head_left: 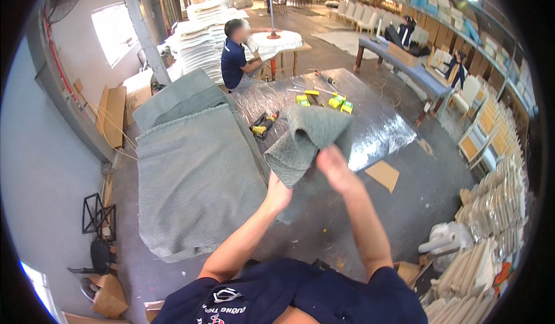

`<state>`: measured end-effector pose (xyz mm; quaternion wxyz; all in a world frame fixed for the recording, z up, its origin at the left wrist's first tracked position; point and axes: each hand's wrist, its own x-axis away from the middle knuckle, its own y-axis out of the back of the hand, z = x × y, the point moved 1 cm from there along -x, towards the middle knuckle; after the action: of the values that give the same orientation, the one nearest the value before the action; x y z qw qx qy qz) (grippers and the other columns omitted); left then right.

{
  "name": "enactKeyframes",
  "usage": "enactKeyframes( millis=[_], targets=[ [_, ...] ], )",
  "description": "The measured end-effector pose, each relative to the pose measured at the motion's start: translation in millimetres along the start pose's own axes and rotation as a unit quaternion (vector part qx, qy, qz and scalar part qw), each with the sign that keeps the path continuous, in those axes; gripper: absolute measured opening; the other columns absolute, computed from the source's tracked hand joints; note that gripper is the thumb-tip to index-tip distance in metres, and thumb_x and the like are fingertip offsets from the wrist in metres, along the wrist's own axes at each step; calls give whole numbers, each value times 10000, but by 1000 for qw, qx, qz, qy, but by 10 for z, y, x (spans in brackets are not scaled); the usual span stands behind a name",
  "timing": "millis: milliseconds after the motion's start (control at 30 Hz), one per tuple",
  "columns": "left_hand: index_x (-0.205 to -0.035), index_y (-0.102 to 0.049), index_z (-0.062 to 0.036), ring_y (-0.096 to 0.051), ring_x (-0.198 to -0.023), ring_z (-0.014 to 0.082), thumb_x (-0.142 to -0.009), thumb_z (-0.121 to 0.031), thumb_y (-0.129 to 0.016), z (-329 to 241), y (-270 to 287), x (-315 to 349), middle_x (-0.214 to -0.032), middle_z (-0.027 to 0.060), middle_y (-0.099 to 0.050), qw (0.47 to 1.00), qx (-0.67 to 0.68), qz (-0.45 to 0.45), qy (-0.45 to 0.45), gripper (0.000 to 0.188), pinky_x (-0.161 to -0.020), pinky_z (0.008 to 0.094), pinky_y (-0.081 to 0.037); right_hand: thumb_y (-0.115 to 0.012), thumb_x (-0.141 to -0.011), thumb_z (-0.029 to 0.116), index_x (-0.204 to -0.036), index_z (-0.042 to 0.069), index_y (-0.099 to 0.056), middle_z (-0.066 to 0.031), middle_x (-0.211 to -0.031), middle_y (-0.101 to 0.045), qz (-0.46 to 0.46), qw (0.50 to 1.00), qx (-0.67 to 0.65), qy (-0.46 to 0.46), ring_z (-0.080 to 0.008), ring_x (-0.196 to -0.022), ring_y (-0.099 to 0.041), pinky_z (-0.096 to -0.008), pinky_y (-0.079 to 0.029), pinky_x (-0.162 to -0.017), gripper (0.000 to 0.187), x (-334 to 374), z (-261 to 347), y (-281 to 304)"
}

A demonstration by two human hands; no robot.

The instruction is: The person repeatedly picks up large green fabric pieces from a table, folds them by hand, and places them into a growing stack. The person handles the fabric one piece at a time, smoothing and aligning edges before stacking. A coworker is visible in the background working at a separate station.

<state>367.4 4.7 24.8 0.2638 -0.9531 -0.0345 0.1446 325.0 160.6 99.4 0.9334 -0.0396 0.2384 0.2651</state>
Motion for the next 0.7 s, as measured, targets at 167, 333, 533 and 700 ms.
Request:
enactKeyframes(
  millis=[167, 333, 533, 700],
  targets=[
    [-1473, -494, -56, -545, -1288, 147, -1084, -267, -551, -292, -351, 23, -1418, 55, -599, 994, 1, 107, 26, 446, -1106, 313, -419, -503, -1058, 307, -1362, 34, -583, -187, -1432, -554, -59, 924, 363, 107, -401, -1377, -447, -499, -259, -1172, 417, 325, 44, -326],
    [-1650, -110, -44, -424, -1471, 246, -972, -59, -703, -434, -407, -102, -1609, 114, -411, 960, -14, 278, -10, 901, -1161, 353, -378, -521, -1031, 156, -1508, 23, -439, -154, -1308, -665, -150, 982, 38, 107, -243, -1145, -631, -377, -420, -1014, 502, 3, 328, -218],
    [-1637, -177, -32, -323, -1540, 249, -981, -4, -653, -78, -502, 102, -1653, 119, -359, 982, 51, 170, -56, 811, -1216, 358, -290, -512, -1016, 352, -1270, 42, -571, -141, -1087, -661, -340, 826, -439, 97, -265, -1035, -598, -389, -430, -1014, 405, -66, 37, 20],
    [-1264, -677, -9, -704, -1160, 233, -1029, -47, -583, 49, -416, 113, -1205, 140, -746, 983, -151, 37, -96, 257, -981, 330, -526, -532, -1022, 343, -1202, 66, -583, -81, -1051, -641, -309, 873, -364, 95, -235, -995, -600, -375, -454, -965, 335, 63, -325, -65]
  ],
)
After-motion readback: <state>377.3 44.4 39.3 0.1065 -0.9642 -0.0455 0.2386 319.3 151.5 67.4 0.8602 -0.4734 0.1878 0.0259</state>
